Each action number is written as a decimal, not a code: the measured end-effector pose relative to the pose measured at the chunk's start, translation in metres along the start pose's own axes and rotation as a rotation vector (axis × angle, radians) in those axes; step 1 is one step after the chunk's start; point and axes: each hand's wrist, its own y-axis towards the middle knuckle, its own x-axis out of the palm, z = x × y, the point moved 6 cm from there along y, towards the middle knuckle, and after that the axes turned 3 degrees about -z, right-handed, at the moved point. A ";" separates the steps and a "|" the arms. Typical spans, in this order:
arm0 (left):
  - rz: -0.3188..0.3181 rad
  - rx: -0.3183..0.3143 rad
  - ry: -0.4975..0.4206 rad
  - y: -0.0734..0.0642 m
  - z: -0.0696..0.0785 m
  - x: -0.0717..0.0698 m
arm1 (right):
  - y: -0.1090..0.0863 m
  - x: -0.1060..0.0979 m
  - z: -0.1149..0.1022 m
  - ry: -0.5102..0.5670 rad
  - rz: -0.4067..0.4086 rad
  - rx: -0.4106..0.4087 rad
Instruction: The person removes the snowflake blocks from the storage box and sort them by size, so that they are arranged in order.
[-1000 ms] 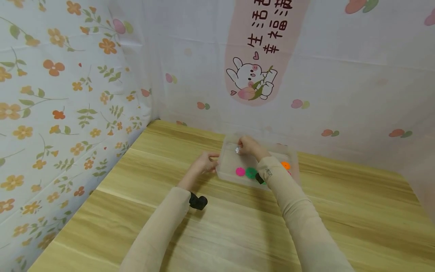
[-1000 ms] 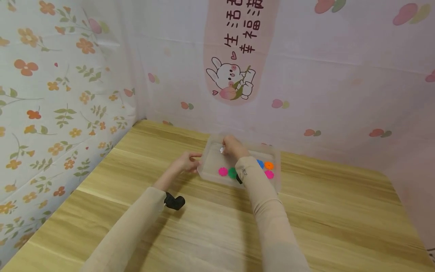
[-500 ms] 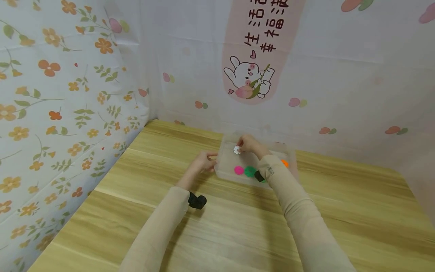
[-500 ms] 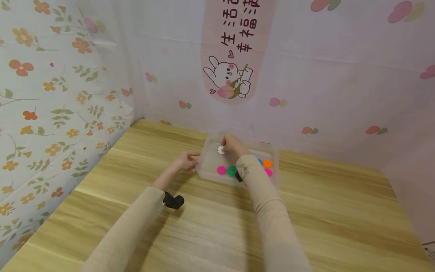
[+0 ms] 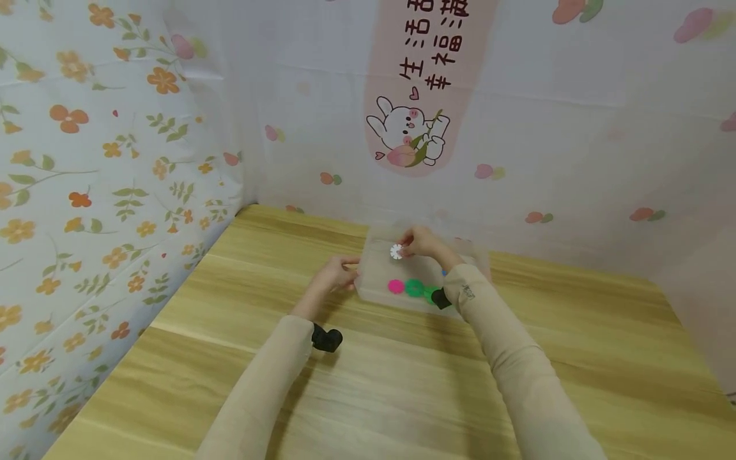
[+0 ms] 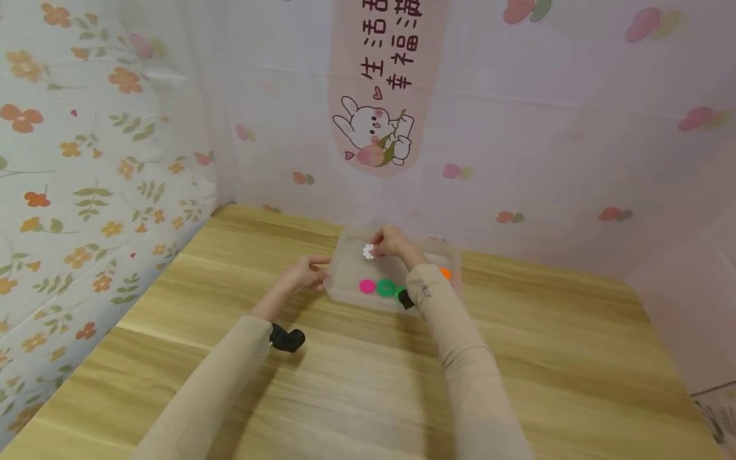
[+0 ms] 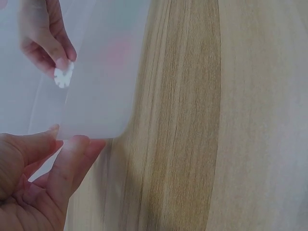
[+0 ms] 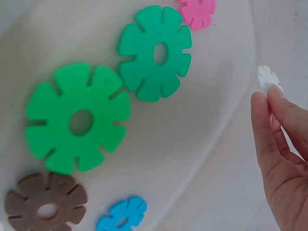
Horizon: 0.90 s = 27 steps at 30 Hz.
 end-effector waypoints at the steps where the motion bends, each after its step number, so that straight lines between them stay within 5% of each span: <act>1: -0.014 0.023 -0.015 0.012 -0.011 -0.002 | -0.016 -0.001 -0.019 0.010 0.011 -0.001; 4: -0.017 0.011 -0.017 0.028 -0.027 -0.005 | -0.065 0.001 -0.077 0.008 0.008 0.083; 6: 0.001 -0.037 0.012 0.021 -0.022 -0.004 | -0.092 0.003 -0.105 -0.007 0.003 0.116; 9: 0.003 -0.082 0.033 -0.001 -0.003 0.001 | -0.118 0.006 -0.129 -0.026 0.001 0.114; 12: -0.019 -0.067 0.008 0.007 -0.012 0.000 | -0.137 0.006 -0.144 -0.033 0.001 0.111; 13: -0.033 -0.053 -0.009 0.014 -0.018 -0.001 | -0.140 0.006 -0.144 -0.026 0.002 0.105; 14: -0.038 -0.052 -0.014 0.006 -0.010 0.001 | -0.143 0.006 -0.145 -0.021 0.007 0.107; 18: -0.032 -0.082 -0.014 0.028 -0.026 -0.003 | -0.142 0.002 -0.133 -0.013 0.031 0.090; 20: -0.015 -0.120 0.011 0.020 -0.017 -0.002 | -0.144 0.001 -0.129 -0.020 0.046 0.092; 21: -0.016 -0.129 0.013 0.029 -0.025 -0.004 | -0.144 0.000 -0.125 -0.013 0.050 0.090; 27: -0.044 -0.102 -0.012 0.036 -0.031 -0.007 | -0.152 0.006 -0.122 0.020 0.061 0.100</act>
